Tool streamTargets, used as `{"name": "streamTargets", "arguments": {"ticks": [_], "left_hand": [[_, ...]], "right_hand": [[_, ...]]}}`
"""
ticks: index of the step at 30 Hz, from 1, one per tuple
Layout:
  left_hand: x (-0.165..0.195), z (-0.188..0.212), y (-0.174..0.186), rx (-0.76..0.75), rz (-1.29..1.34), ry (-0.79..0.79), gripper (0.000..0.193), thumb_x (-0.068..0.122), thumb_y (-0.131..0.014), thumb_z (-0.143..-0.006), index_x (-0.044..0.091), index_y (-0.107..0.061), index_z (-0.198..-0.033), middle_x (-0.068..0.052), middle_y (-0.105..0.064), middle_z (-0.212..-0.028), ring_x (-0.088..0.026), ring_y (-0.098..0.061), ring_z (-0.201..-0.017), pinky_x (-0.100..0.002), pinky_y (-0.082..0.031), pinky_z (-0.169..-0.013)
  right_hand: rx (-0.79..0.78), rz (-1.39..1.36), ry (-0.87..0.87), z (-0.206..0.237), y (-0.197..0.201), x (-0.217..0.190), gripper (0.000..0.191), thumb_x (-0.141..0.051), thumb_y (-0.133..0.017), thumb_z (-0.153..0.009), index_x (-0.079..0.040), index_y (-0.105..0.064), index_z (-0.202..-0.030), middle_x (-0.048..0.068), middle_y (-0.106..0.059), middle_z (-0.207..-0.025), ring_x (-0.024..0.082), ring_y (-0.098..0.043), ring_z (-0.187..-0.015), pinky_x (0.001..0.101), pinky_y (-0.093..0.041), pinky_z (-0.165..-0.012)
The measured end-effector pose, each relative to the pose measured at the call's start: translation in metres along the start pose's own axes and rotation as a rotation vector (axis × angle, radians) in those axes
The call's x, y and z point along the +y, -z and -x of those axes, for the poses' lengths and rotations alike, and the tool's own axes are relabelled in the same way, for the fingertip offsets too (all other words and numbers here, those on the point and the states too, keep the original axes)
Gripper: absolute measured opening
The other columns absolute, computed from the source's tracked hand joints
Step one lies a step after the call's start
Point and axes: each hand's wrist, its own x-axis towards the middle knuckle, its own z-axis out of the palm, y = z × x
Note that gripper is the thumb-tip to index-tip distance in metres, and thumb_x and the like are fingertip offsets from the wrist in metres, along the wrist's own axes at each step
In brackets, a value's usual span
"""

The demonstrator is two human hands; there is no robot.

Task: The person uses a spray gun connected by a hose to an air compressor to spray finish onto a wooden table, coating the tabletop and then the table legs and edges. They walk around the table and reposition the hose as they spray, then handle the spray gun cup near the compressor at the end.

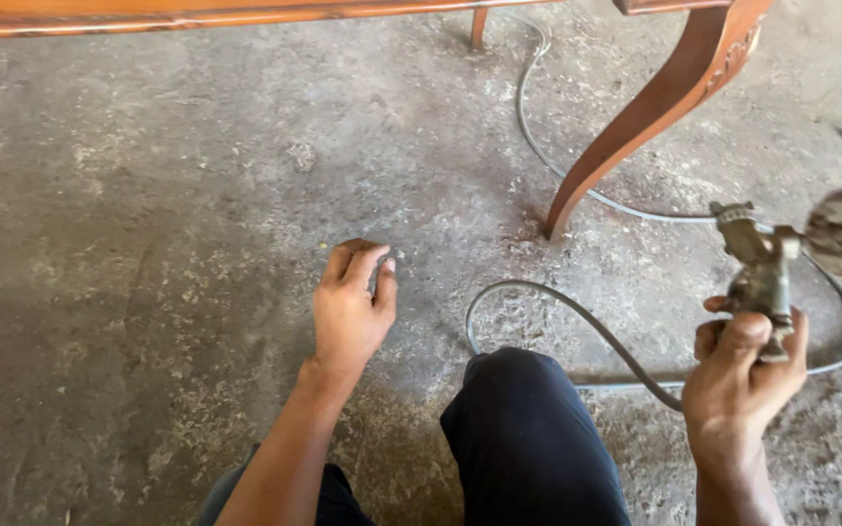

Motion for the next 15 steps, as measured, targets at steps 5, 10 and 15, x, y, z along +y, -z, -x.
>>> {"name": "streamTargets", "arguments": {"ticks": [5, 10, 15], "left_hand": [[0.000, 0.003, -0.014, -0.029, -0.019, -0.016, 0.016, 0.005, -0.072, -0.092, 0.005, -0.069, -0.108, -0.012, -0.069, -0.109, -0.030, -0.073, -0.090, -0.038, -0.060, -0.073], [-0.001, 0.007, -0.024, -0.045, -0.057, -0.017, 0.015, 0.006, -0.073, -0.092, 0.005, -0.070, -0.107, -0.012, -0.069, -0.109, -0.029, -0.073, -0.086, -0.037, -0.060, -0.070], [-0.006, 0.008, -0.036, -0.116, -0.102, -0.016, 0.015, 0.008, -0.073, -0.093, 0.005, -0.071, -0.107, -0.013, -0.068, -0.111, -0.025, -0.075, -0.081, -0.030, -0.062, -0.061]], "right_hand": [[-0.022, 0.049, 0.101, -0.020, 0.017, 0.036, 0.067, -0.068, -0.055, -0.109, -0.004, -0.043, -0.119, 0.004, -0.062, -0.089, 0.002, -0.052, -0.061, 0.0188, -0.043, -0.052], [0.021, 0.010, 0.189, -0.024, 0.019, 0.058, 0.067, -0.067, -0.056, -0.106, -0.004, -0.043, -0.124, 0.007, -0.065, -0.101, 0.003, -0.046, -0.059, 0.0232, -0.037, -0.056], [-0.065, 0.323, 0.223, -0.015, 0.010, 0.066, 0.065, -0.069, -0.047, -0.111, -0.004, -0.049, -0.114, 0.006, -0.064, -0.093, 0.005, -0.048, -0.072, 0.0245, -0.039, -0.062]]}}
